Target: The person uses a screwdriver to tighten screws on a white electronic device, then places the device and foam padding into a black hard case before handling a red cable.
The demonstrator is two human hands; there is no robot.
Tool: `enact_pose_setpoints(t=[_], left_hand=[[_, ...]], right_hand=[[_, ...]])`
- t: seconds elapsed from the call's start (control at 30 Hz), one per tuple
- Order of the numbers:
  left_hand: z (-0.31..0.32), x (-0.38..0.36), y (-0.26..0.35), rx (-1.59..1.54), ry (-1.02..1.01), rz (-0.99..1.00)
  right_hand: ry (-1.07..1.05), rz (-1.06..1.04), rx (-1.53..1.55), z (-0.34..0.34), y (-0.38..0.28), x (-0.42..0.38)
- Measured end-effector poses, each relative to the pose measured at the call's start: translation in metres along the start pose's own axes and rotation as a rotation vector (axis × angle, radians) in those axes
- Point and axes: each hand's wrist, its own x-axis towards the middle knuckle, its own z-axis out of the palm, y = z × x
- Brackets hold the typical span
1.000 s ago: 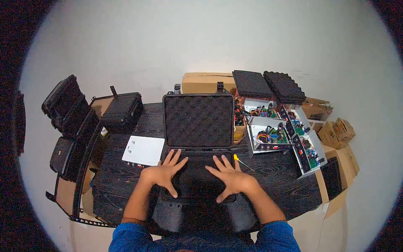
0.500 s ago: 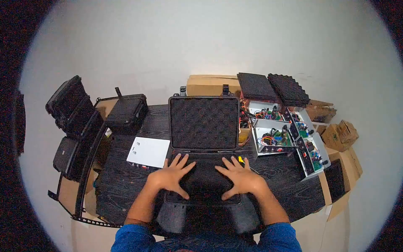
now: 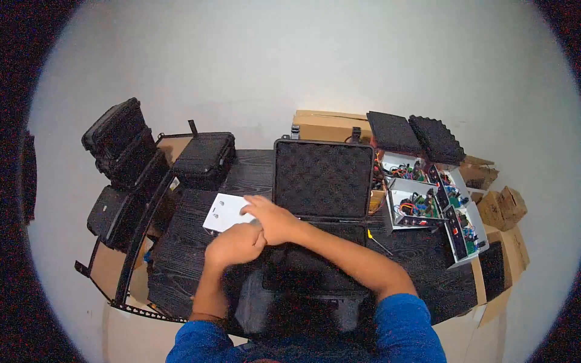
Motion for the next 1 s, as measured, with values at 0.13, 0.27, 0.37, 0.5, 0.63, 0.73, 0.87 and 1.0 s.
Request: enact_pose_setpoints(t=[0.13, 0.27, 0.37, 0.5, 0.63, 0.73, 0.87, 1.0], left_hand=[[-0.032, -0.042, 0.038, 0.112, 0.135, -0.2], [-0.034, -0.054, 0.081, 0.063, -0.084, 0.084], [0.02, -0.035, 0.081, -0.106, -0.518, 0.486], [0.066, -0.023, 0.083, -0.217, -0.588, 0.689], [0.082, -0.022, 0.076, -0.37, -0.414, 0.776], [0.08, -0.02, 0.077, -0.398, -0.47, 0.74], [0.084, -0.018, 0.077, -0.386, -0.506, 0.716], [0.073, -0.02, 0.079, -0.355, -0.57, 0.663]], right_hand=[[-0.414, 0.061, 0.048, 0.023, 0.017, 0.045], [-0.669, 0.3, -0.148, 0.026, 0.025, 0.07], [-0.669, 0.447, -0.219, 0.043, 0.029, 0.076], [-0.604, 0.465, -0.303, 0.07, 0.02, 0.074], [-0.389, 0.464, -0.281, 0.096, 0.025, 0.075], [-0.293, 0.441, -0.269, 0.1, 0.026, 0.075], [-0.229, 0.363, -0.216, 0.094, 0.024, 0.075], [-0.019, 0.099, -0.327, 0.09, 0.01, 0.074]])
